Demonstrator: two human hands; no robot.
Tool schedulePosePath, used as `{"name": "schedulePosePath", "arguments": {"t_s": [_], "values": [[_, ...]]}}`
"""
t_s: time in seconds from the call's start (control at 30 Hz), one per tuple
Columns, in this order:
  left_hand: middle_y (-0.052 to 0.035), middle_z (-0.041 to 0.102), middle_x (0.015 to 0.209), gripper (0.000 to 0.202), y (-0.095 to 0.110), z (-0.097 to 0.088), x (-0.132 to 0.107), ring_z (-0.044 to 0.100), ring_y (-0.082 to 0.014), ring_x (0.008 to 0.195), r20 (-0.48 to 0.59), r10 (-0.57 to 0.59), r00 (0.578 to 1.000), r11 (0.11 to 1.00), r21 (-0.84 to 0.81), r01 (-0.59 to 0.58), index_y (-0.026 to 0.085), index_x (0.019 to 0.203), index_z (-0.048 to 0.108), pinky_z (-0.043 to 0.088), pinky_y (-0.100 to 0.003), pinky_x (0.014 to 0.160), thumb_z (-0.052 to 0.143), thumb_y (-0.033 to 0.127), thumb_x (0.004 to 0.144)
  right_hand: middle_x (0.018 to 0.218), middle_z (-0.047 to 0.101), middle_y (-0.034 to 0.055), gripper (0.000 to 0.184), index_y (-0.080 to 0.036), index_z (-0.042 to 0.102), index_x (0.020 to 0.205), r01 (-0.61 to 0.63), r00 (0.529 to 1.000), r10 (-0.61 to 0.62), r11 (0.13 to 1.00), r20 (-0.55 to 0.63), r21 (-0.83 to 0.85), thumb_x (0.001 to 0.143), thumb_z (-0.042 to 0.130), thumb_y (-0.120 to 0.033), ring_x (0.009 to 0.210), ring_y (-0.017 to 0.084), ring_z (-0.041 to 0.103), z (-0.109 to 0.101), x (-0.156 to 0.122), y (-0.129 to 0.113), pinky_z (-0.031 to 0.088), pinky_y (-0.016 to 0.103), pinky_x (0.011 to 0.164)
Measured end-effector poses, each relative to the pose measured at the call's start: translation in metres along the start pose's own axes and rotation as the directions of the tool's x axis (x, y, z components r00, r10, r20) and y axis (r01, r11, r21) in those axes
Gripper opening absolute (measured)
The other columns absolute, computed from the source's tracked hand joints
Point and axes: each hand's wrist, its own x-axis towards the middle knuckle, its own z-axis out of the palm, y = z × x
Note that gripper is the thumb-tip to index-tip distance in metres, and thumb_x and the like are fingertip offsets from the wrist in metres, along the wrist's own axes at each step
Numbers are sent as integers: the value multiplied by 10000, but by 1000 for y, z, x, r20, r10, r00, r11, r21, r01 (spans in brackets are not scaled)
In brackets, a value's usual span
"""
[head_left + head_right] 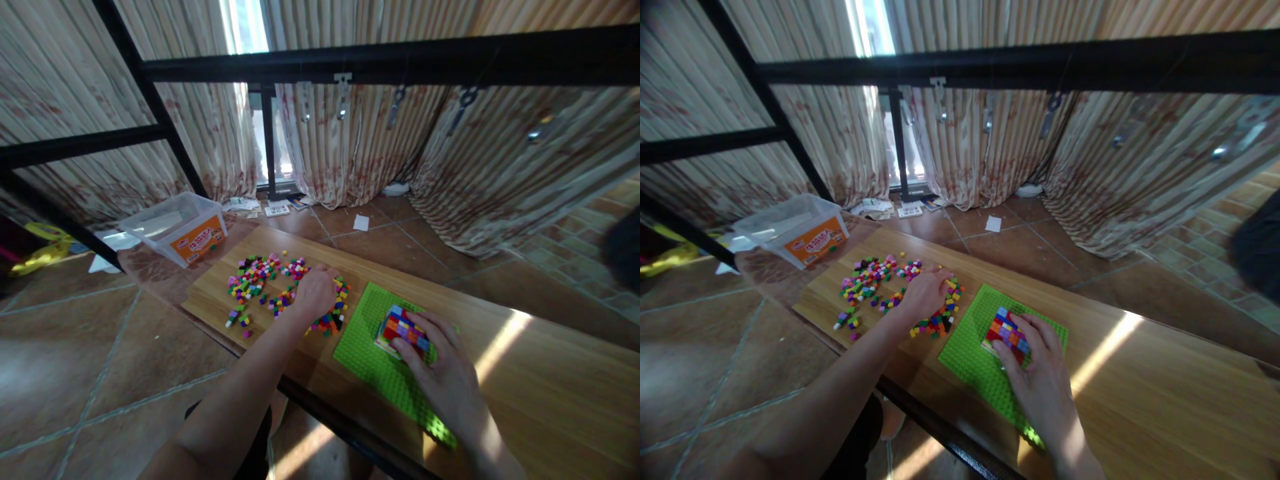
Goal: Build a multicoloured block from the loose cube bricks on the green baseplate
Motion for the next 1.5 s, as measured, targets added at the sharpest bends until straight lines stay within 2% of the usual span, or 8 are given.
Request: {"name": "schedulePosePath", "arguments": {"t_s": [0.53, 0.7, 0.77, 0.83, 0.93, 1.07, 1.33, 1.5], "values": [[-110, 677, 957, 209, 2, -3, 3, 634, -225, 935, 50, -75, 996, 996, 53, 73, 159, 858, 641, 475, -325, 844, 438, 184, 901, 1223, 576, 114, 423, -235, 644, 1169, -28, 1000, 28, 998, -13, 63, 874, 564, -527, 1128, 280, 568, 0, 0, -1, 493, 516, 975], [-62, 664, 791, 213, 5, -11, 4, 618, -178, 763, -45, -148, 988, 940, -317, 126, 161, 858, 607, 471, -294, 720, 419, 237, 921, 1226, 597, 115, 385, -244, 647, 1164, -64, 988, 77, 993, -134, 100, 872, 583, -486, 1128, 283, 579, -4, 2, -9, 513, 518, 946], [-34, 641, 723, 219, 16, -11, 0, 580, -135, 649, -4, -102, 995, 785, -614, 78, 159, 814, 592, 453, -251, 627, 440, 280, 915, 1218, 611, 109, 359, -241, 650, 1158, -85, 973, 114, 985, -200, 147, 874, 594, -453, 1117, 269, 589, -7, 1, -13, 524, 492, 933], [-24, 639, 717, 209, 32, -11, -8, 555, -104, 585, 86, -50, 995, 525, -845, 99, 151, 837, 596, 434, -222, 561, 476, 311, 897, 1160, 646, 90, 309, -240, 662, 1125, -98, 958, 148, 974, -245, 205, 877, 601, -416, 1064, 245, 616, -12, 0, -19, 532, 460, 916], [-38, 680, 828, 230, 57, -9, -25, 603, -95, 638, 198, 41, 979, 179, -966, 187, 147, 1032, 602, 474, -217, 600, 565, 269, 841, 1019, 695, 60, 228, -240, 687, 1034, -94, 940, 164, 967, -298, 235, 878, 605, -385, 946, 216, 651, -17, -3, -30, 542, 418, 861], [-56, 703, 885, 379, 80, -7, -41, 640, -107, 689, 246, 146, 958, 2, -969, 248, 149, 1171, 576, 511, -237, 655, 632, 252, 811, 941, 712, 32, 182, -255, 694, 984, -86, 947, 154, 967, -280, 239, 875, 603, -370, 875, 191, 658, -19, -7, -43, 546, 379, 813], [-60, 739, 877, 404, 101, -9, -51, 656, -128, 685, 225, 272, 936, 101, -974, 204, 165, 1154, 603, 526, -250, 645, 688, 321, 791, 866, 709, 21, 170, -236, 712, 915, -169, 934, 296, 860, -201, 481, 835, 654, -374, 763, 164, 659, -15, -11, -47, 548, 328, 724], [-34, 716, 755, 322, 95, -12, -42, 653, -126, 632, 183, 109, 977, 167, -972, 164, 140, 1036, 636, 528, -239, 616, 670, 342, 788, 787, 705, 13, 170, -208, 691, 857, -207, 877, 419, 772, -236, 600, 827, 657, -372, 717, 159, 665, -37, -7, -29, 544, 313, 685]]}}
